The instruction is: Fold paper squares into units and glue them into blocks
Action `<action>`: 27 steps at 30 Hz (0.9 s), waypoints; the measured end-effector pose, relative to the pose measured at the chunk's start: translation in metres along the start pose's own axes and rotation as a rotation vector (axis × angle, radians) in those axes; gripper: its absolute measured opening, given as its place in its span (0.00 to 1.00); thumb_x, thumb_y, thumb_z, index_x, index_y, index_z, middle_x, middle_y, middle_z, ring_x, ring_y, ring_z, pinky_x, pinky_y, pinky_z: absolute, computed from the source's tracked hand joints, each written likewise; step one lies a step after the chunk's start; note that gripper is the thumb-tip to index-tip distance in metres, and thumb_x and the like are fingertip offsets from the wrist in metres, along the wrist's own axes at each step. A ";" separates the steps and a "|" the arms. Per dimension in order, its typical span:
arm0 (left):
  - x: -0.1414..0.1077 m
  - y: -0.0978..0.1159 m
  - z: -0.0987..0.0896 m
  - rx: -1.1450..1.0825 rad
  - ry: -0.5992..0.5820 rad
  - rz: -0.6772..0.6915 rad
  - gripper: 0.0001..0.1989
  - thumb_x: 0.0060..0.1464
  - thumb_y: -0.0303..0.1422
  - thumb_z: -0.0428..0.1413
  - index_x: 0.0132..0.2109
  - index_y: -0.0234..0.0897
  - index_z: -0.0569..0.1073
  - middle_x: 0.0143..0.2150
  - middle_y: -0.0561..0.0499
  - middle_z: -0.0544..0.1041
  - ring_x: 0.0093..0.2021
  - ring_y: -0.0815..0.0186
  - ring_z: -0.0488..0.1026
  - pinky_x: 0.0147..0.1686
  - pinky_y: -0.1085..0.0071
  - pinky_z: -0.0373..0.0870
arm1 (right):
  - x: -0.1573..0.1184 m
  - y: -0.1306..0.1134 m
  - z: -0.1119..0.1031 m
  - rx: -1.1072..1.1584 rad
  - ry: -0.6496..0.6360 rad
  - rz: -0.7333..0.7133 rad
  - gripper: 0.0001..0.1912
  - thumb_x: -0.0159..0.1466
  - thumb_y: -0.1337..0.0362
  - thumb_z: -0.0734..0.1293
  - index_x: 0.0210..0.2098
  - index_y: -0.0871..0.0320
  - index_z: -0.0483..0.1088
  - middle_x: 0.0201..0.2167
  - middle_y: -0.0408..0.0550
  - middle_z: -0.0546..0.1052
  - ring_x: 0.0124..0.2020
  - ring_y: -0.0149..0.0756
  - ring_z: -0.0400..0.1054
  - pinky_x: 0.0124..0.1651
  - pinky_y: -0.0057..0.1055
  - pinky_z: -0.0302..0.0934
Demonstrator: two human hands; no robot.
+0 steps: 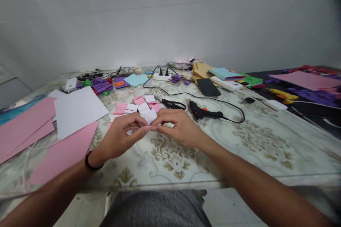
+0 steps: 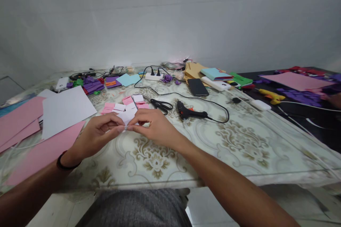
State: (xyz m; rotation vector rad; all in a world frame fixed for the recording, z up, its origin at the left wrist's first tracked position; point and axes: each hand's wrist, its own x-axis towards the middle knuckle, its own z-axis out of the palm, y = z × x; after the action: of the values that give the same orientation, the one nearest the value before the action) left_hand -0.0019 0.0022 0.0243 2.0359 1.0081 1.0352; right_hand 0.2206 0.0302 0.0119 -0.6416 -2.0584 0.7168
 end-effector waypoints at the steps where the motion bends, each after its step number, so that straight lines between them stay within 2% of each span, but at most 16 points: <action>1: 0.000 0.000 0.000 0.002 0.006 -0.017 0.09 0.62 0.36 0.60 0.36 0.36 0.78 0.34 0.49 0.80 0.33 0.67 0.74 0.33 0.74 0.69 | 0.000 0.000 0.000 0.016 0.005 0.034 0.08 0.66 0.61 0.74 0.32 0.57 0.81 0.30 0.46 0.80 0.32 0.33 0.72 0.37 0.31 0.63; 5: 0.001 -0.003 0.000 -0.012 0.073 -0.062 0.10 0.61 0.36 0.61 0.33 0.36 0.78 0.30 0.50 0.78 0.30 0.67 0.71 0.30 0.73 0.66 | 0.001 -0.002 0.000 0.166 0.021 0.191 0.07 0.65 0.61 0.74 0.35 0.58 0.80 0.31 0.46 0.80 0.31 0.33 0.72 0.34 0.29 0.64; 9: 0.002 -0.001 -0.001 0.009 0.085 -0.032 0.09 0.59 0.34 0.63 0.31 0.37 0.79 0.30 0.51 0.77 0.30 0.68 0.71 0.30 0.73 0.66 | 0.001 -0.002 0.002 0.286 0.070 0.245 0.08 0.63 0.60 0.74 0.37 0.58 0.79 0.31 0.45 0.79 0.31 0.32 0.73 0.36 0.30 0.66; 14: 0.003 -0.001 0.002 0.018 0.046 -0.039 0.08 0.59 0.35 0.63 0.31 0.38 0.81 0.32 0.50 0.80 0.32 0.66 0.73 0.30 0.73 0.66 | 0.000 0.001 0.007 0.439 0.175 0.277 0.19 0.59 0.60 0.77 0.47 0.56 0.73 0.33 0.43 0.78 0.29 0.31 0.73 0.34 0.29 0.66; 17: 0.003 -0.004 0.002 0.049 0.012 -0.009 0.06 0.59 0.35 0.64 0.33 0.39 0.83 0.32 0.51 0.80 0.33 0.66 0.73 0.32 0.71 0.67 | 0.000 0.003 0.006 0.476 0.211 0.296 0.18 0.59 0.58 0.78 0.45 0.57 0.74 0.36 0.45 0.78 0.29 0.30 0.71 0.35 0.29 0.67; 20: 0.003 -0.005 -0.002 0.068 -0.057 0.020 0.08 0.59 0.36 0.65 0.33 0.40 0.82 0.35 0.49 0.81 0.37 0.62 0.75 0.40 0.67 0.69 | 0.001 0.005 0.003 0.475 0.236 0.322 0.16 0.60 0.58 0.77 0.43 0.58 0.74 0.37 0.47 0.78 0.32 0.31 0.71 0.36 0.29 0.69; 22: 0.003 -0.004 -0.006 0.023 -0.039 0.002 0.13 0.60 0.38 0.64 0.29 0.38 0.78 0.42 0.46 0.82 0.47 0.58 0.77 0.46 0.66 0.70 | 0.001 0.005 0.000 0.459 0.204 0.329 0.15 0.60 0.58 0.76 0.43 0.58 0.73 0.36 0.46 0.77 0.34 0.32 0.71 0.36 0.29 0.69; 24: 0.003 -0.003 -0.008 -0.071 0.043 -0.055 0.15 0.61 0.40 0.63 0.29 0.37 0.72 0.49 0.44 0.81 0.52 0.56 0.76 0.46 0.66 0.71 | 0.001 0.004 0.000 0.419 0.132 0.325 0.14 0.61 0.60 0.76 0.43 0.58 0.73 0.35 0.44 0.76 0.33 0.31 0.71 0.36 0.28 0.68; 26: 0.004 -0.003 -0.008 -0.171 0.091 -0.121 0.13 0.60 0.39 0.64 0.35 0.39 0.70 0.49 0.44 0.81 0.50 0.58 0.78 0.44 0.68 0.72 | 0.000 0.002 0.001 0.372 0.048 0.306 0.12 0.61 0.62 0.75 0.43 0.58 0.73 0.34 0.43 0.75 0.33 0.30 0.71 0.38 0.29 0.68; 27: 0.004 -0.004 -0.007 -0.196 0.075 -0.149 0.12 0.59 0.39 0.65 0.40 0.39 0.71 0.47 0.46 0.82 0.46 0.60 0.79 0.42 0.69 0.73 | 0.000 0.001 0.002 0.350 0.013 0.295 0.12 0.62 0.63 0.74 0.43 0.57 0.73 0.34 0.42 0.75 0.33 0.30 0.72 0.39 0.29 0.68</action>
State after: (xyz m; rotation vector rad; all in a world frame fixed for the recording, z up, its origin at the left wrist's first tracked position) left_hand -0.0076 0.0093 0.0260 1.7485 1.0368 1.0927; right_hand 0.2190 0.0300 0.0098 -0.7486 -1.7824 1.2070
